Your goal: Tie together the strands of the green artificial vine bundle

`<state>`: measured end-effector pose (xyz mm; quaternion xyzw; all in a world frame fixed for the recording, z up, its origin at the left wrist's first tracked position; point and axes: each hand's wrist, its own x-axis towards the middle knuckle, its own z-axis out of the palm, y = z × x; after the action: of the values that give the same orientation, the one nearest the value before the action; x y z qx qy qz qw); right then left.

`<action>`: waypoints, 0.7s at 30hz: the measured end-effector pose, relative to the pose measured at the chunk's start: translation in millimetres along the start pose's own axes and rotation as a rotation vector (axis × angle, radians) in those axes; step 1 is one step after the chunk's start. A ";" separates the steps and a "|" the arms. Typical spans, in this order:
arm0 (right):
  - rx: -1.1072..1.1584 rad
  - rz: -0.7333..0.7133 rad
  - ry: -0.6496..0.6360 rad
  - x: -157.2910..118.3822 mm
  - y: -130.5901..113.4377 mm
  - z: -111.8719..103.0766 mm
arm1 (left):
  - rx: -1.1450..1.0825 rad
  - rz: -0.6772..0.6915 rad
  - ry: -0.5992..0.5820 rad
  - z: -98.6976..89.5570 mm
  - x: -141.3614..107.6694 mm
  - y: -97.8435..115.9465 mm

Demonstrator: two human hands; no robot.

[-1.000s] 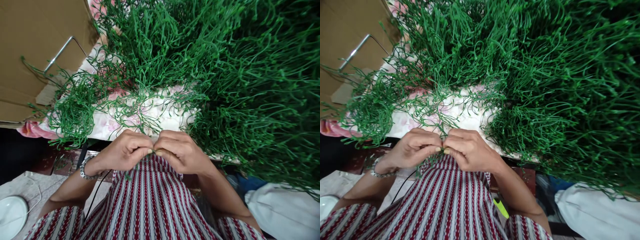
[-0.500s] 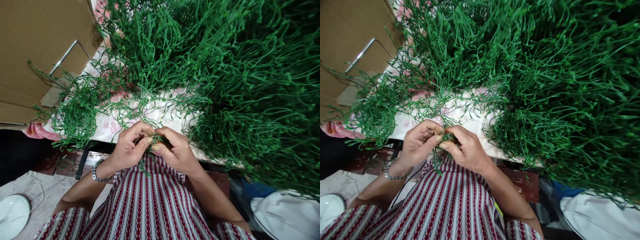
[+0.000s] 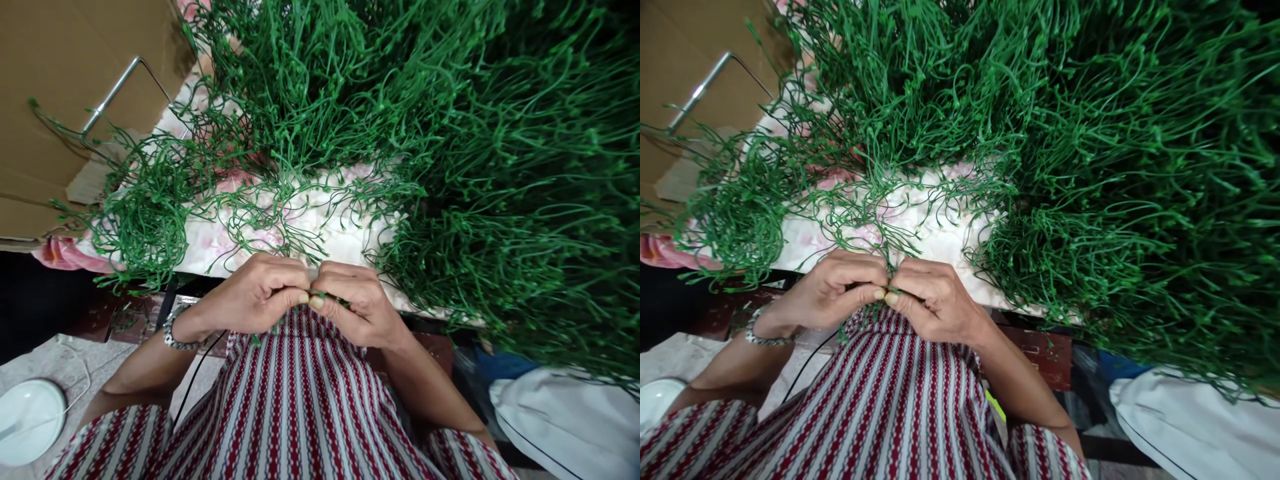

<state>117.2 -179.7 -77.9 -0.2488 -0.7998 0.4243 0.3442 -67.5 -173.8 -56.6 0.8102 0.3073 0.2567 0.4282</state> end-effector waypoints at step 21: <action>-0.255 0.171 0.194 -2.6 1.1 9.2 | 0.117 -0.029 0.331 23.2 6.9 -11.4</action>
<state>111.9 -185.6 -83.4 -0.3975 -0.7860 0.3212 0.3478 -50.2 -176.2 -76.9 0.7758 0.3996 0.3619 0.3278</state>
